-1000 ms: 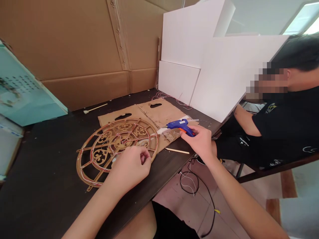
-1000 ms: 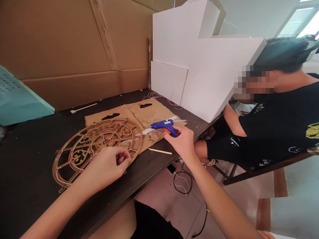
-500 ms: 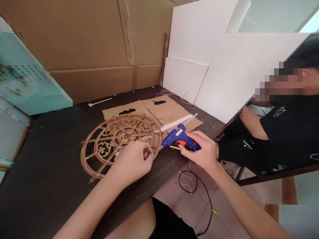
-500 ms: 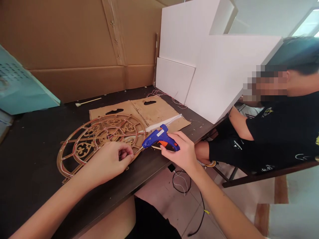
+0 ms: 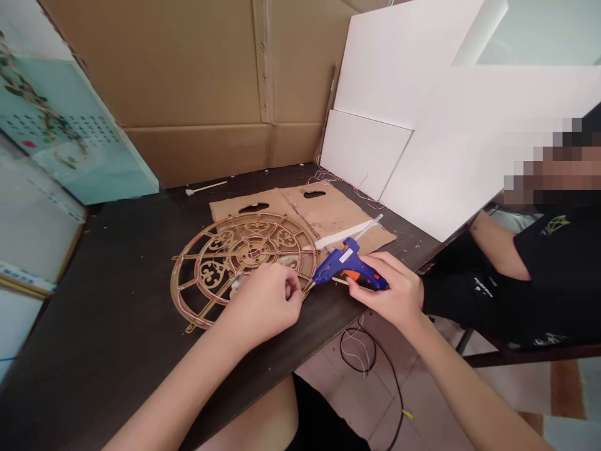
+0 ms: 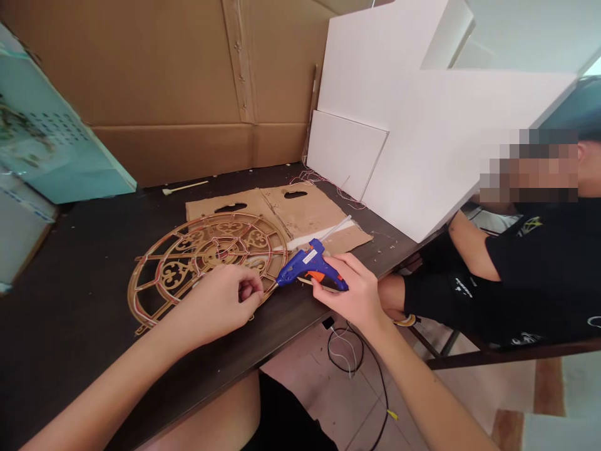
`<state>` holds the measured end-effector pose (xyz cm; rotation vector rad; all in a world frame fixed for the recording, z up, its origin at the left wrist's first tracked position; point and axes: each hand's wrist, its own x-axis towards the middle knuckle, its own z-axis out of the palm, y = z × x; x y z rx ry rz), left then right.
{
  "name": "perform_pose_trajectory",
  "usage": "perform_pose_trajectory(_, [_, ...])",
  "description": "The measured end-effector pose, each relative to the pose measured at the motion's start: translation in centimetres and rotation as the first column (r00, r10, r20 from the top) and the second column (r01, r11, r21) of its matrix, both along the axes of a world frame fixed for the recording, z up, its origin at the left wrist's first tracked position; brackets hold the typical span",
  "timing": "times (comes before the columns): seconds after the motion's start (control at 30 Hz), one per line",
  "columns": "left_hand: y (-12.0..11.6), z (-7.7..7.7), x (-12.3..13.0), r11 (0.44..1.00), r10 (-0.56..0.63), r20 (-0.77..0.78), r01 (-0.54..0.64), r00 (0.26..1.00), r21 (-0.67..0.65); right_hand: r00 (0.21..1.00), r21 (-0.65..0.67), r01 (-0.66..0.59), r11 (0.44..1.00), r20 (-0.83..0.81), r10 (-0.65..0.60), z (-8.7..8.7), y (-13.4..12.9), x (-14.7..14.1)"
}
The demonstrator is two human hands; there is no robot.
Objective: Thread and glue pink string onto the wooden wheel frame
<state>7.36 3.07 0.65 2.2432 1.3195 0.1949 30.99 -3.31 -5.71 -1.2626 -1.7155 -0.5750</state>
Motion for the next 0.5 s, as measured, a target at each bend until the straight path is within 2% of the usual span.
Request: perform_pose_trajectory(0.5, [-0.13,0.18,0.00,1.000,-0.009,0.009,0.009,1.000,0.000,0.998,0.035,-0.020,0.999,0.055,0.018,-0.21,0.24,0.29])
